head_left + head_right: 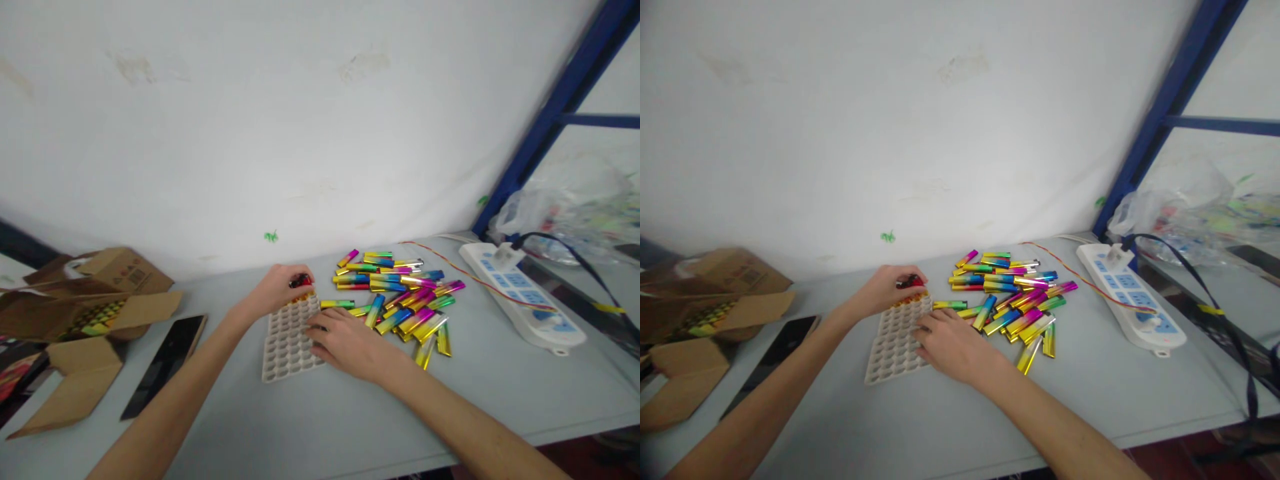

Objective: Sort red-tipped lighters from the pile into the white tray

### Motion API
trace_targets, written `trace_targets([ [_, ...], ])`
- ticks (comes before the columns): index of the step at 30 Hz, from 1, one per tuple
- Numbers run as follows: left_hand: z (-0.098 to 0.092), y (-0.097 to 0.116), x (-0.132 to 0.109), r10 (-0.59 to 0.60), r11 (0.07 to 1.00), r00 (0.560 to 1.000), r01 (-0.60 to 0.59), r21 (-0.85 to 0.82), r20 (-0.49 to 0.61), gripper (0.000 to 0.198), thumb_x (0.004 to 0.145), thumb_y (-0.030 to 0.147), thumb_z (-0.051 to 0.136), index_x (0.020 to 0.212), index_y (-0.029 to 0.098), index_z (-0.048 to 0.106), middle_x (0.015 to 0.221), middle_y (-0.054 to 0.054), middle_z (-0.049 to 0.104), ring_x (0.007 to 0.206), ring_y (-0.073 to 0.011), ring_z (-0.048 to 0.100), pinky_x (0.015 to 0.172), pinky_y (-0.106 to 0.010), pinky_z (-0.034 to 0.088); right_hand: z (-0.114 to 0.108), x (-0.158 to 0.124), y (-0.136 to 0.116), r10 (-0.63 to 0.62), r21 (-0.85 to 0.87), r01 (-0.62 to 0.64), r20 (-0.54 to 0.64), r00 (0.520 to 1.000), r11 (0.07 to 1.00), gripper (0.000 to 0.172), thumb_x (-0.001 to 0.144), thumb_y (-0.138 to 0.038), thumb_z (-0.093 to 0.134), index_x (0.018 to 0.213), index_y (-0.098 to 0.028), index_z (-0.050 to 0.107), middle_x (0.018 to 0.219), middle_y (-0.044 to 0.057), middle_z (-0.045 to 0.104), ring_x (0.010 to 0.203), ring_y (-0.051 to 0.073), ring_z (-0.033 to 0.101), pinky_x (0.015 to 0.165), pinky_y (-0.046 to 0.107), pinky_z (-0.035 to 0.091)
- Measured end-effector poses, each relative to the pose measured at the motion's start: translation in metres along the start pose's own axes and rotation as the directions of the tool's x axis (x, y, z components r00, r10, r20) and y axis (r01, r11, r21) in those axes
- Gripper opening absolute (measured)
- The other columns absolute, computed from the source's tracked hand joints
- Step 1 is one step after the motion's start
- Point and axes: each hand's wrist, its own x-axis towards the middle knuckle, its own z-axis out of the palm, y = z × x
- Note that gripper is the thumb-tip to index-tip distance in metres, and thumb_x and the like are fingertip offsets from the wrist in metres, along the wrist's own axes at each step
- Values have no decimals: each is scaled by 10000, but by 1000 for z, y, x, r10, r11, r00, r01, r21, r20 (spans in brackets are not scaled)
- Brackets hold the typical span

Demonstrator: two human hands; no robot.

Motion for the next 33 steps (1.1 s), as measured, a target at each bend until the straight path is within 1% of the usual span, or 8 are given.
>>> trace_targets([
  [4, -2, 5, 5, -38, 999, 996, 37, 10, 82, 209, 860, 374, 697, 897, 175, 749, 833, -23, 776, 740, -167, 684, 693, -238, 484, 0, 0, 0, 10, 0, -10, 18, 1000, 1000, 216, 1009, -289, 666, 1174, -170, 741, 1255, 86, 729, 1223, 261, 635, 1101, 431, 493],
  [8, 2, 1, 7, -68, 998, 996, 68, 6, 62, 210, 847, 376, 708, 894, 173, 736, 852, -35, 789, 791, -190, 714, 711, -250, 502, 1, 0, 0, 10, 4, -10, 16, 1000, 1000, 213, 1012, -285, 663, 1178, -174, 738, 1270, 85, 725, 1230, 256, 633, 1113, 426, 483],
  [12, 6, -1, 10, -64, 998, 992, 63, 14, 105, 166, 835, 329, 718, 889, 172, 736, 876, -37, 796, 802, -184, 717, 710, -244, 498, 2, -1, 1, 6, 2, -6, 4, 1000, 1000, 206, 1013, -291, 661, 1165, -174, 738, 1263, 85, 726, 1219, 260, 635, 1108, 428, 482],
  [19, 6, 11, 19, -86, 983, 980, 54, 175, 177, 49, 790, 173, 694, 823, 167, 730, 788, -20, 763, 731, -167, 674, 657, -238, 445, 6, -1, 5, -30, 26, 31, -44, 999, 999, 185, 1003, -291, 676, 1131, -174, 741, 1241, 89, 729, 1211, 257, 635, 1105, 424, 476],
  [28, 6, 10, 26, -52, 976, 970, -1, 216, 239, 37, 792, 170, 742, 829, 172, 737, 811, -10, 762, 744, -167, 680, 677, -241, 458, 9, -1, 8, -43, 24, 45, -57, 997, 999, 200, 998, -309, 683, 1133, -180, 757, 1225, 104, 732, 1153, 260, 670, 1069, 435, 511],
  [30, 4, 14, 23, -61, 975, 967, 4, 223, 249, 69, 805, 167, 745, 873, 166, 749, 831, -25, 770, 769, -184, 696, 701, -256, 486, 10, 0, 8, -44, 34, 46, -57, 997, 998, 209, 998, -318, 682, 1135, -179, 757, 1233, 109, 730, 1171, 262, 669, 1078, 438, 510],
  [31, 0, 18, 18, -63, 973, 971, 8, 231, 232, 133, 812, 176, 751, 944, 165, 757, 889, -42, 782, 824, -203, 710, 743, -271, 507, 11, 0, 8, -46, 37, 48, -55, 997, 998, 208, 999, -315, 681, 1136, -178, 756, 1234, 111, 731, 1179, 262, 668, 1085, 440, 509],
  [33, -11, 26, -3, -56, 969, 989, 22, 246, 133, 351, 838, 234, 768, 1181, 172, 726, 1099, -88, 783, 1015, -250, 714, 887, -327, 532, 11, 0, 8, -50, 38, 51, -51, 997, 998, 202, 998, -307, 682, 1139, -181, 753, 1228, 110, 734, 1182, 264, 669, 1092, 444, 506],
])
